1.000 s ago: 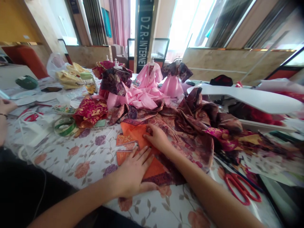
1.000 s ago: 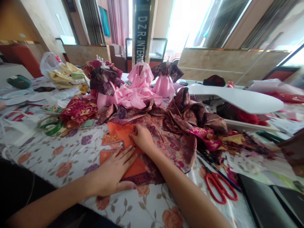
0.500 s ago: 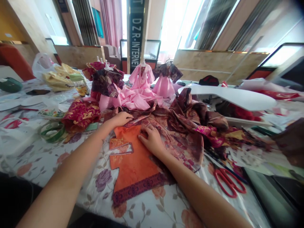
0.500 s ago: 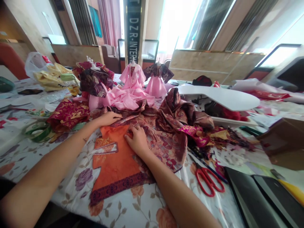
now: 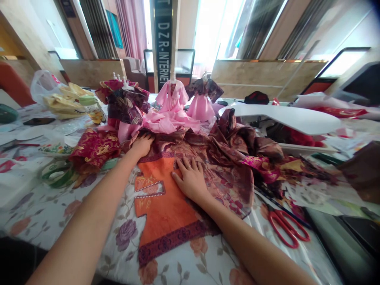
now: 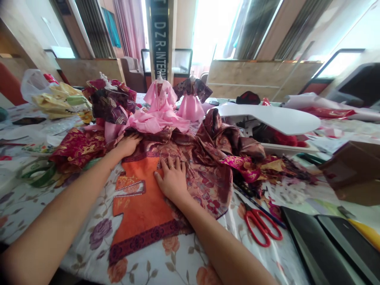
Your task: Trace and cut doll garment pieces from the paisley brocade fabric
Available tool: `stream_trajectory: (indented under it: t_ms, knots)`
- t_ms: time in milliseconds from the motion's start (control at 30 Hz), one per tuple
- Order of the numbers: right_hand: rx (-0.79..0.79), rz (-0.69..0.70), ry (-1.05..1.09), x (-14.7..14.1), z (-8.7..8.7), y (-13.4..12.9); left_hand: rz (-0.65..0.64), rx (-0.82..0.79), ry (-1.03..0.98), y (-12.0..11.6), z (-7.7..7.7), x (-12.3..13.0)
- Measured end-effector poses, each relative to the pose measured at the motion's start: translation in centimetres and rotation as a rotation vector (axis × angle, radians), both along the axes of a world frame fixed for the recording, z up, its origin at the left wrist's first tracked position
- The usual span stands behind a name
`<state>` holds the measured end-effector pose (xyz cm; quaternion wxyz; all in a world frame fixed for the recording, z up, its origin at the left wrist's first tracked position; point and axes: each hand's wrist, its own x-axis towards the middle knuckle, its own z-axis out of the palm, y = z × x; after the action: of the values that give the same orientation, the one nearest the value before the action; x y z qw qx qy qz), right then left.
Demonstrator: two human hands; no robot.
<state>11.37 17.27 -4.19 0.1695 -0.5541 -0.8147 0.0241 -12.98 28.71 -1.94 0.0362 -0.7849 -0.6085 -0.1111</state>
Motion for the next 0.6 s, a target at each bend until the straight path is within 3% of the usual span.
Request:
stream_trajectory:
  t_ms: [133, 267, 367, 467, 600]
  knots:
    - [0.004, 0.004, -0.016, 0.2, 0.0, 0.0, 0.051, 0.029, 0.017, -2.0, 1.7, 1.9]
    - [-0.004, 0.011, -0.025, 0.0, -0.2, 0.1, -0.137, 0.028, -0.011, -4.1, 2.6, 5.9]
    - [-0.005, 0.001, -0.037, 0.0, -0.3, 0.0, -0.305, -0.053, -0.016, -4.2, 1.7, 8.8]
    - [-0.011, -0.023, -0.054, 0.2, -0.3, -0.4, -0.302, -0.117, -0.018, -3.1, 0.4, 10.1]
    - [-0.019, -0.053, -0.070, 0.9, -0.1, -1.0, -0.281, -0.204, -0.019, -1.3, -0.7, 9.8]
